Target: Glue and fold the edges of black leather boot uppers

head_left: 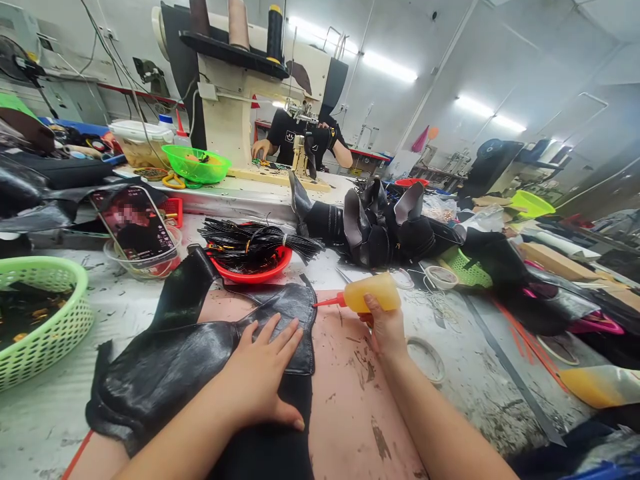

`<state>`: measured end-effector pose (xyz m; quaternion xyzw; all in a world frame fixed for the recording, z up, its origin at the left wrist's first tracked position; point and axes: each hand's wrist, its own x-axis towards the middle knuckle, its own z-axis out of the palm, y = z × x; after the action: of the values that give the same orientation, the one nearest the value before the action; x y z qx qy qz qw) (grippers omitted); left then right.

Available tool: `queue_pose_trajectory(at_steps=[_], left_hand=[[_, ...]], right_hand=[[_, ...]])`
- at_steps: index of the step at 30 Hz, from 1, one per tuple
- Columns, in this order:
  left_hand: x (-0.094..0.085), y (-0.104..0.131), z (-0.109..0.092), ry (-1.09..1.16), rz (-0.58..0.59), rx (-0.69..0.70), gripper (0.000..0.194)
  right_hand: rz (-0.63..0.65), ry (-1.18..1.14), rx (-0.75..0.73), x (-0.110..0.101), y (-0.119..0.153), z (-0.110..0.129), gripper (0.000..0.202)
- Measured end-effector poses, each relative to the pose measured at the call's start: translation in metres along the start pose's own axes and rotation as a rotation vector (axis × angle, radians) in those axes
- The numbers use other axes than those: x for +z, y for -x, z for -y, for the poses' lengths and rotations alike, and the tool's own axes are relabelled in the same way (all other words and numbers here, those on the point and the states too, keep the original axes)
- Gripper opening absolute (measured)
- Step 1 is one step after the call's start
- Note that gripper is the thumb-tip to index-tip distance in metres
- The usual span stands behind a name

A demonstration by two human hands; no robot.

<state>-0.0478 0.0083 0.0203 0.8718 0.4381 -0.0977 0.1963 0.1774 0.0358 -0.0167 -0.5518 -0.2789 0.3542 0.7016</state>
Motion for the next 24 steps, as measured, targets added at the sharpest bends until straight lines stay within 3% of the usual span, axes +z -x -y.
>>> queue_pose_trajectory(at_steps=[14, 24], left_hand=[[0.002, 0.000, 0.000, -0.004, -0.025, 0.007, 0.111], [0.000, 0.001, -0.001, -0.029, -0.005, 0.008, 0.112]], right_hand=[[0.020, 0.015, 0.037, -0.002, 0.005, 0.002, 0.053], [0.104, 0.024, 0.055, -0.004, 0.012, 0.004, 0.050]])
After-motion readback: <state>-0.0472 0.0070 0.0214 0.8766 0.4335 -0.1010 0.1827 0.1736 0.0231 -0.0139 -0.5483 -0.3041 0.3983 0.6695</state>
